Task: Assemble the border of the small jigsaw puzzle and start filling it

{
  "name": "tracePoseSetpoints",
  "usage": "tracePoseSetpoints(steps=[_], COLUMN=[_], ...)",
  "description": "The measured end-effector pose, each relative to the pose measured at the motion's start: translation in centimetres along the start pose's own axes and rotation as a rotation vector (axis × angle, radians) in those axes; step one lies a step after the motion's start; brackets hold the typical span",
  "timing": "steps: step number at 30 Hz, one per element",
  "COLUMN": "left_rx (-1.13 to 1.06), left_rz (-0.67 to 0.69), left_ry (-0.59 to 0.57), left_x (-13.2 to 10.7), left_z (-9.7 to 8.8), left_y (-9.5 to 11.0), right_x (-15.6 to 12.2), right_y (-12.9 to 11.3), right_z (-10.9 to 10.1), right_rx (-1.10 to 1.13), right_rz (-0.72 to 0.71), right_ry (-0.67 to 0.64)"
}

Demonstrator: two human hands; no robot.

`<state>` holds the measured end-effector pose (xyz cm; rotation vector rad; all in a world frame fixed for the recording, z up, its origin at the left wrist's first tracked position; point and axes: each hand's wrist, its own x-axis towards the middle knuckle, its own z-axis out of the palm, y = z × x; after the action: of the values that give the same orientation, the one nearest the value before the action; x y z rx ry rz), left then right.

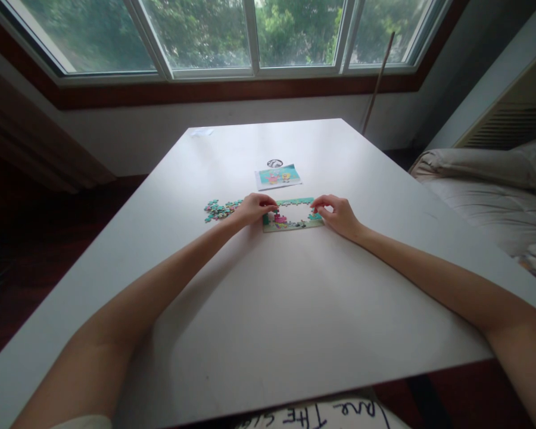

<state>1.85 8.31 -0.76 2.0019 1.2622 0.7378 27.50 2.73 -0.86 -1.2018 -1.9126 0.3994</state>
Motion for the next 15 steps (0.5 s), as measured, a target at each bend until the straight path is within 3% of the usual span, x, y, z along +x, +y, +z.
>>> tracePoseSetpoints(steps=[9,15], left_rx=[0.185,0.383], left_rz=[0.111,0.303], left_ry=[0.085,0.156], left_x=[-1.1,-4.5], left_z=[0.3,-1.4], left_y=[1.1,0.5], right_x=[0.0,0.0], right_y=[0.1,0.0], right_z=[-0.1,-0.1], right_rx=[0.015,0.017], right_rz=[0.011,0.009], right_ry=[0.0,-0.002])
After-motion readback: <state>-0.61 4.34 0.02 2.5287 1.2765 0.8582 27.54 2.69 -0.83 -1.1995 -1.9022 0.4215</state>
